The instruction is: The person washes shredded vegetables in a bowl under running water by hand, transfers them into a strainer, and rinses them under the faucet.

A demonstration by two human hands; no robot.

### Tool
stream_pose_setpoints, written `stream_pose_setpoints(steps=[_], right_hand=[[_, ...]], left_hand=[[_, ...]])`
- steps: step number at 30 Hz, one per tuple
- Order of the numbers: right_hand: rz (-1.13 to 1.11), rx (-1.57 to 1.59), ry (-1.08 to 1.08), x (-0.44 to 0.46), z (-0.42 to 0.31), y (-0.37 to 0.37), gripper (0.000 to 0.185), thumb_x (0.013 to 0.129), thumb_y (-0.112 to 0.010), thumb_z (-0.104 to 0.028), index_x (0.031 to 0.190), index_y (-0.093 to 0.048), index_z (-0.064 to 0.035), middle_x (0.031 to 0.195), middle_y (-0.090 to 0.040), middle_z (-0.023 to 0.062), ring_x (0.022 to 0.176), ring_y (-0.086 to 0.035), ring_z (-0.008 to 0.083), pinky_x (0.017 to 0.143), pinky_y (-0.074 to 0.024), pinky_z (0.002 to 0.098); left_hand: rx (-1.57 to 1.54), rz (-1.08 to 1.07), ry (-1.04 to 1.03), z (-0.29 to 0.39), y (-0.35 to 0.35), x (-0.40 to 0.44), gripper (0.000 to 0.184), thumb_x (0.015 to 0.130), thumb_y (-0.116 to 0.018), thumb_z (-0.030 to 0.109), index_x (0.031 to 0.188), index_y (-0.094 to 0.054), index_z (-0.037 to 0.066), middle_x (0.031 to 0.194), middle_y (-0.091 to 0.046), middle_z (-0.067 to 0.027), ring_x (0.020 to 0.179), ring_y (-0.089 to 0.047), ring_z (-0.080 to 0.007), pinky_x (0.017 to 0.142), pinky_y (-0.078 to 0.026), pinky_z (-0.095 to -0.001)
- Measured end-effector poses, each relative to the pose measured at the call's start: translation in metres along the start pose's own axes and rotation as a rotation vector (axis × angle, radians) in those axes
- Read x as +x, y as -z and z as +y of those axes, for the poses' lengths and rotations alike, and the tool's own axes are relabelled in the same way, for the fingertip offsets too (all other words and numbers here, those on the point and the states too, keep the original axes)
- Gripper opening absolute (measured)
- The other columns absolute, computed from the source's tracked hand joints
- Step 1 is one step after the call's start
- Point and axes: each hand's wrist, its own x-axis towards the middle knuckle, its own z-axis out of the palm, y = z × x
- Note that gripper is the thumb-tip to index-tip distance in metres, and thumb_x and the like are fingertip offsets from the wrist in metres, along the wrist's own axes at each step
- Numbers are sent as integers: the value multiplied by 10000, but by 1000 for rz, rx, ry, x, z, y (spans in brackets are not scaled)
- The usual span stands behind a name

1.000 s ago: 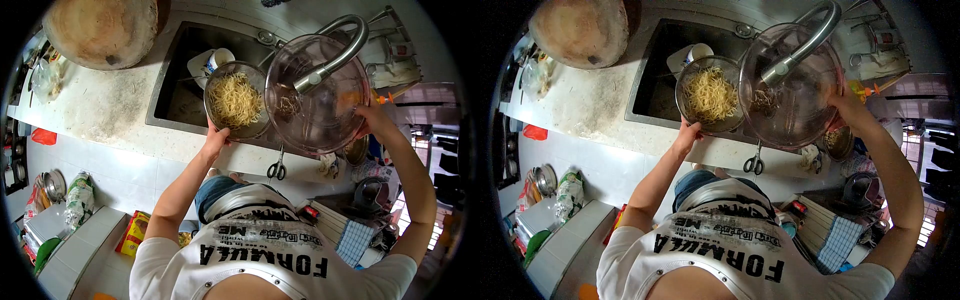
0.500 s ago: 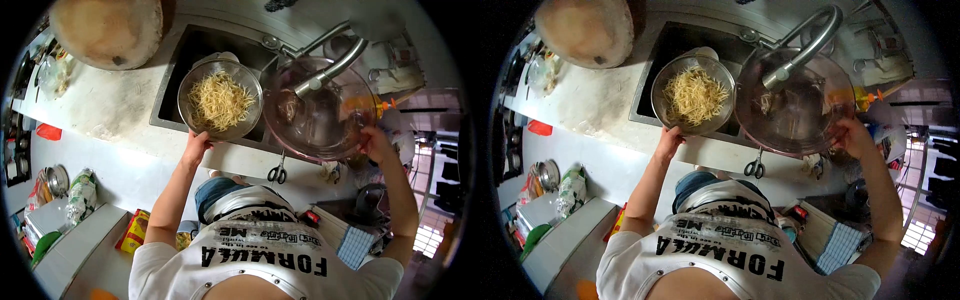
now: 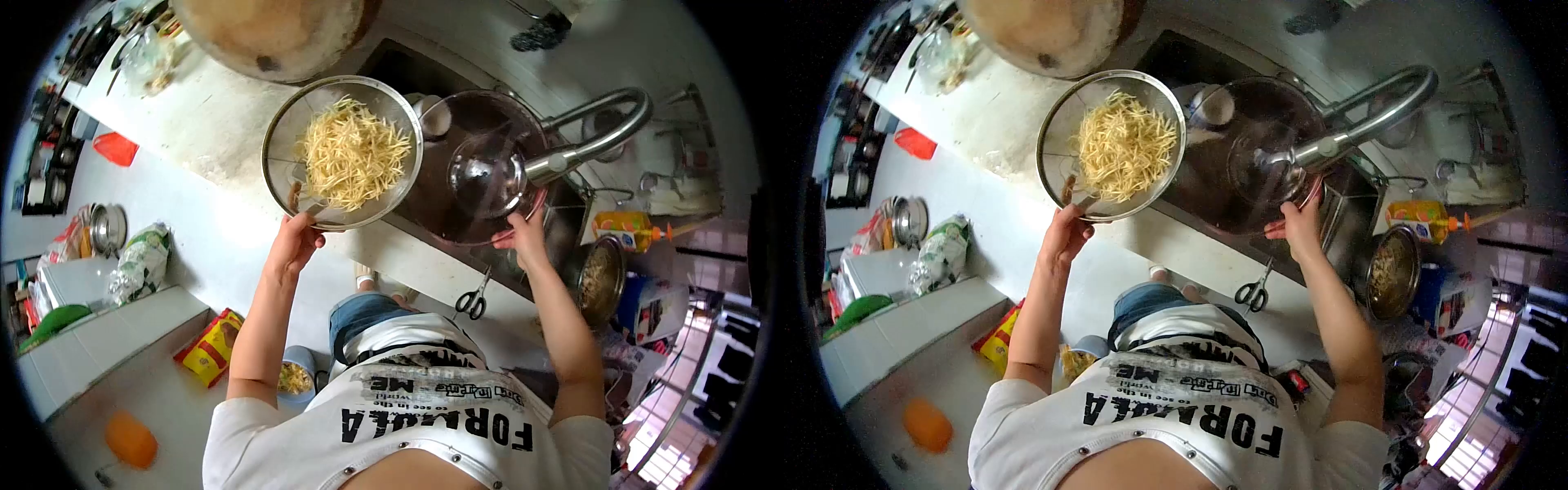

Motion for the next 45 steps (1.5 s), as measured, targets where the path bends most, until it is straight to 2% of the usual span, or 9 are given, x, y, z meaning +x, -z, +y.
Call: stream_pose_setpoints(steps=[7, 9, 12, 23, 27, 29, 31, 36, 45], right_hand=[[45, -209, 259, 21, 16, -45, 783, 765, -389, 63, 1353, 30, -239, 1235, -361, 214, 466, -543, 199, 383, -463, 281], [45, -461, 339, 7, 1, -61, 808, 747, -417, 67, 1364, -19, -270, 1339, -219, 244, 713, -593, 283, 466, -475, 296], [233, -931, 882, 23, 13, -57, 801, 737, -448, 41, 1360, -66, -287, 1365, -140, 251, 884, -559, 393, 545, -501, 360], [247, -1038, 987, 14, 11, -18, 689, 762, -493, -9, 1329, -181, -243, 1382, -84, 224, 1031, -464, 434, 644, -513, 439], [34, -33, 114, 27, 39, -42, 589, 785, -420, 5, 1289, -158, -151, 1161, -402, 220, 720, -610, 321, 526, -529, 392], [126, 308, 128, 29, 53, -52, 557, 790, -425, -7, 1257, -152, -139, 997, -459, 184, 552, -586, 284, 463, -522, 368], [145, 668, -77, 29, 70, -48, 664, 770, -449, -18, 1292, -135, -282, 1021, -483, 131, 570, -576, 293, 449, -500, 342], [153, 931, 63, -24, 99, -20, 733, 790, -571, -149, 1265, -132, -495, 1088, -483, 85, 607, -578, 270, 506, -455, 342], [180, 955, 24, -140, 172, 37, 580, 848, -470, -114, 1290, -223, -397, 1134, -497, 95, 628, -613, 221, 491, -496, 309]], left_hand=[[-53, 36, -31, -6, 13, -6, 339, 742, -452, 49, 1079, -421, 39, 860, -557, -55, 573, -494, -112, 429, -395, -220], [-76, 45, -45, -8, 9, -7, 370, 744, -450, 51, 1111, -401, 41, 896, -554, -61, 578, -496, -112, 428, -398, -219], [-118, 41, -49, -10, 12, -6, 405, 740, -440, 35, 1139, -371, 36, 926, -559, -84, 599, -526, -136, 425, -399, -224], [-51, -6, 45, -9, 9, 3, 342, 760, -421, 40, 1097, -403, -17, 922, -594, -141, 701, -617, -242, 421, -377, -217], [39, 2, -19, -11, 12, 8, 354, 783, -406, 62, 1124, -382, -28, 960, -588, -160, 738, -620, -258, 422, -375, -206], [19, -22, -25, -11, 11, 9, 351, 820, -426, 118, 1142, -373, -13, 985, -581, -151, 769, -618, -268, 423, -380, -201], [59, -31, -21, -7, 10, 9, 353, 828, -435, 136, 1146, -378, -5, 985, -581, -151, 772, -619, -262, 422, -378, -196], [156, -130, 25, 0, 4, 12, 370, 843, -454, 218, 1131, -439, -14, 980, -596, -131, 786, -622, -232, 425, -383, -177], [126, -207, 238, -1, 2, 16, 376, 799, -428, 105, 1146, -390, -36, 970, -585, -164, 749, -624, -264, 426, -384, -200]])
